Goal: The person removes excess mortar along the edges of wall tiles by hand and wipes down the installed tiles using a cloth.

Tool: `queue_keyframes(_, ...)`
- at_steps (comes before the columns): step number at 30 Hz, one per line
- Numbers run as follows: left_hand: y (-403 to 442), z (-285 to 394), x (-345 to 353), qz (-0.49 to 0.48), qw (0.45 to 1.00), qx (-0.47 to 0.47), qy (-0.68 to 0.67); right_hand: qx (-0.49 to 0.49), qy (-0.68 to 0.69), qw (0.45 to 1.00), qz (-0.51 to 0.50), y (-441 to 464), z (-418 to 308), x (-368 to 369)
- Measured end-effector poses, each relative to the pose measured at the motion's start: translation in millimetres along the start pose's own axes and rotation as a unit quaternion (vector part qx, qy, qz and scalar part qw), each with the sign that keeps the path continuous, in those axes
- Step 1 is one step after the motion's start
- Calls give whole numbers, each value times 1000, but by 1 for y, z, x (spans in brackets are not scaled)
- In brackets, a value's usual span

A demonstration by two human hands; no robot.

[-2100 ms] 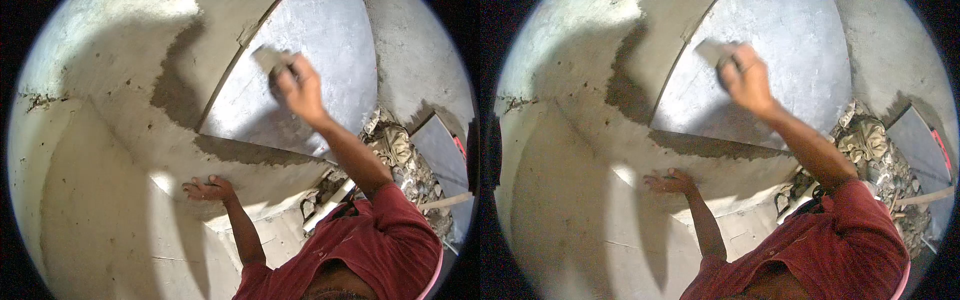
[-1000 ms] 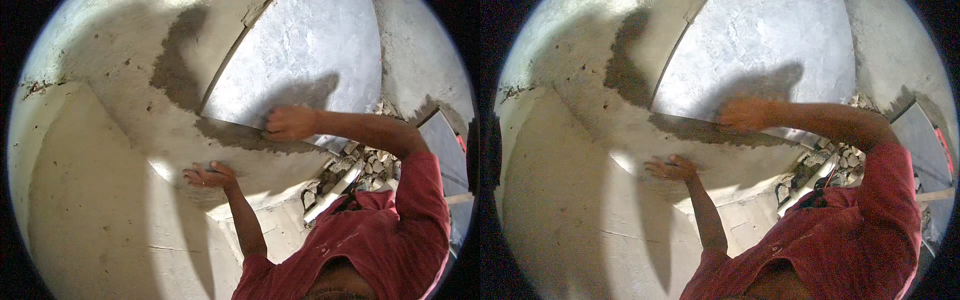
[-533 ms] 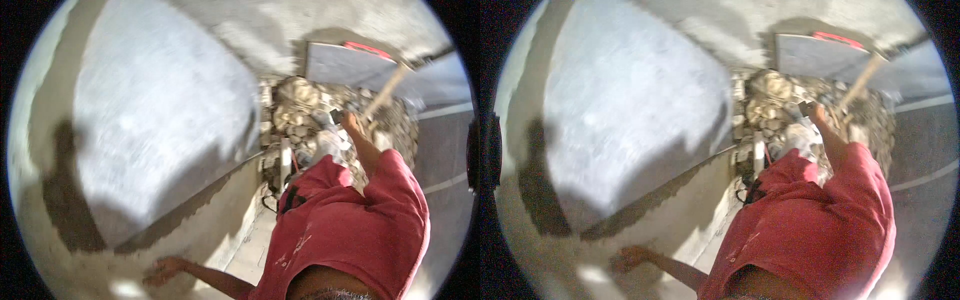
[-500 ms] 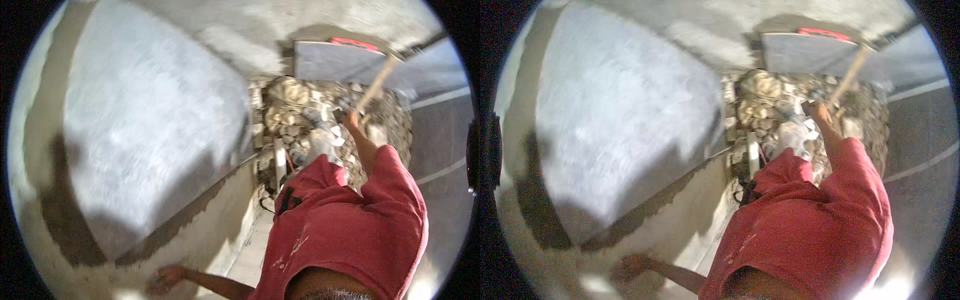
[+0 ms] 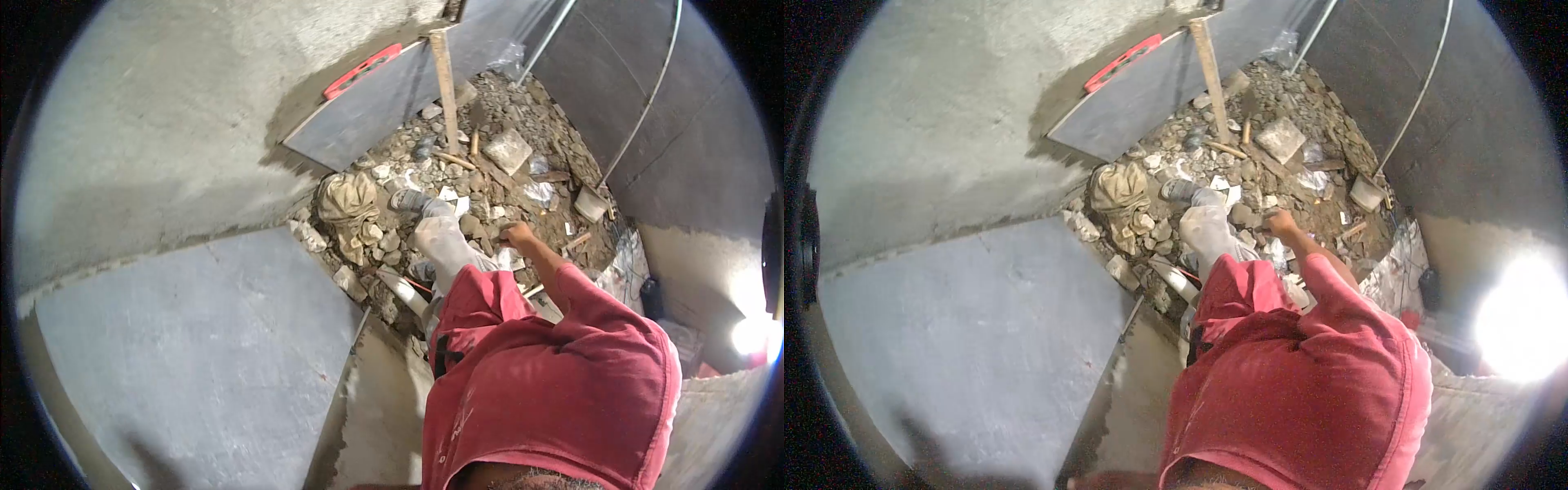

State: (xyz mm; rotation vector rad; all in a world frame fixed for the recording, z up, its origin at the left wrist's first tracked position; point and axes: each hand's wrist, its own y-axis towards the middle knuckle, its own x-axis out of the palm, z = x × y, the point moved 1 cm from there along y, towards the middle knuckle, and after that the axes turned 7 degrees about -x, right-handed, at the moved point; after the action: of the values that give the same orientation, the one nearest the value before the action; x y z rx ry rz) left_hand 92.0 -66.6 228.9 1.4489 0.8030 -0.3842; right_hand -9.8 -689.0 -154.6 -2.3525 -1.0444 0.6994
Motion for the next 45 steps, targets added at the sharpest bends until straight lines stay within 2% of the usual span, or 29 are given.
queue_keyframes(2,-15,80,36,-91,978,31,-184,-67,1,998,16,21,19,-44)
queue_keyframes(3,-30,123,58,-82,954,55,-284,-76,22,996,30,32,25,-69)
queue_keyframes(4,-45,150,61,-226,924,-32,-307,-37,83,994,59,45,23,-99)
queue_keyframes(5,-71,155,83,-283,901,-9,-327,-13,158,980,117,56,14,-131)
queue_keyframes(6,-97,164,100,-397,833,-113,-368,11,232,956,177,55,2,-162)
queue_keyframes(8,-125,182,108,-569,705,-197,-374,81,153,909,379,30,-80,-169)
queue_keyframes(10,-158,183,135,-687,623,-179,-328,-29,-90,932,351,63,-22,-215)
queue_keyframes(12,-218,131,189,-786,534,-177,-256,52,-57,942,326,54,-70,-181)
queue_keyframes(13,-221,135,199,-794,519,-200,-247,93,-42,945,312,47,-99,-162)
queue_keyframes(14,-228,141,209,-802,501,-223,-239,47,-220,948,225,75,-56,-165)
queue_keyframes(16,-212,173,204,-787,473,-318,-237,37,-412,907,80,99,-49,-121)
queue_keyframes(18,-182,227,198,-754,452,-415,-233,-108,-488,858,-116,109,-80,-53)
queue_keyframes(19,-176,237,210,-751,441,-436,-226,-107,-440,877,-159,126,-70,-19)
queue_keyframes(20,-188,237,232,-756,525,-326,-218,-101,-391,892,-202,142,-55,11)
queue_keyframes(22,-178,265,253,-738,476,-386,-283,-90,-242,921,-293,161,-73,73)
queue_keyframes(23,-178,278,263,-719,458,-411,-324,-120,-308,899,-287,172,-77,111)
queue_keyframes(24,-181,284,266,-696,439,-435,-365,-153,-373,872,-279,184,-79,140)
queue_keyframes(25,-189,290,261,-674,422,-463,-390,-478,-443,671,-354,216,-51,167)
queue_keyframes(26,-198,299,260,-650,402,-491,-417,-346,-598,592,-414,232,-56,205)
queue_keyframes(28,-234,306,269,-613,383,-527,-447,-478,-540,532,-444,308,35,258)
queue_keyframes(29,-256,306,270,-623,393,-531,-420,-210,-544,639,-502,296,-44,298)
queue_keyframes(30,-279,304,269,-634,400,-536,-389,-266,-527,639,-494,319,-26,327)
queue_keyframes(32,-335,292,255,-664,500,-456,-318,-368,-476,643,-474,377,32,382)
queue_keyframes(34,-361,290,238,-622,426,-583,-303,-306,-560,624,-451,402,38,442)
queue_keyframes(36,-381,287,212,-567,343,-695,-278,-346,-634,578,-381,384,8,486)
queue_keyframes(38,-418,277,181,-530,323,-740,-258,-376,-627,613,-298,398,51,524)
queue_keyframes(41,-455,272,153,-496,301,-785,-219,-305,-583,655,-372,370,51,548)
queue_keyframes(44,-444,281,142,-505,330,-766,-224,-264,-453,736,-427,420,155,534)
queue_keyframes(45,-446,284,146,-501,336,-757,-251,-406,-414,725,-372,354,83,525)
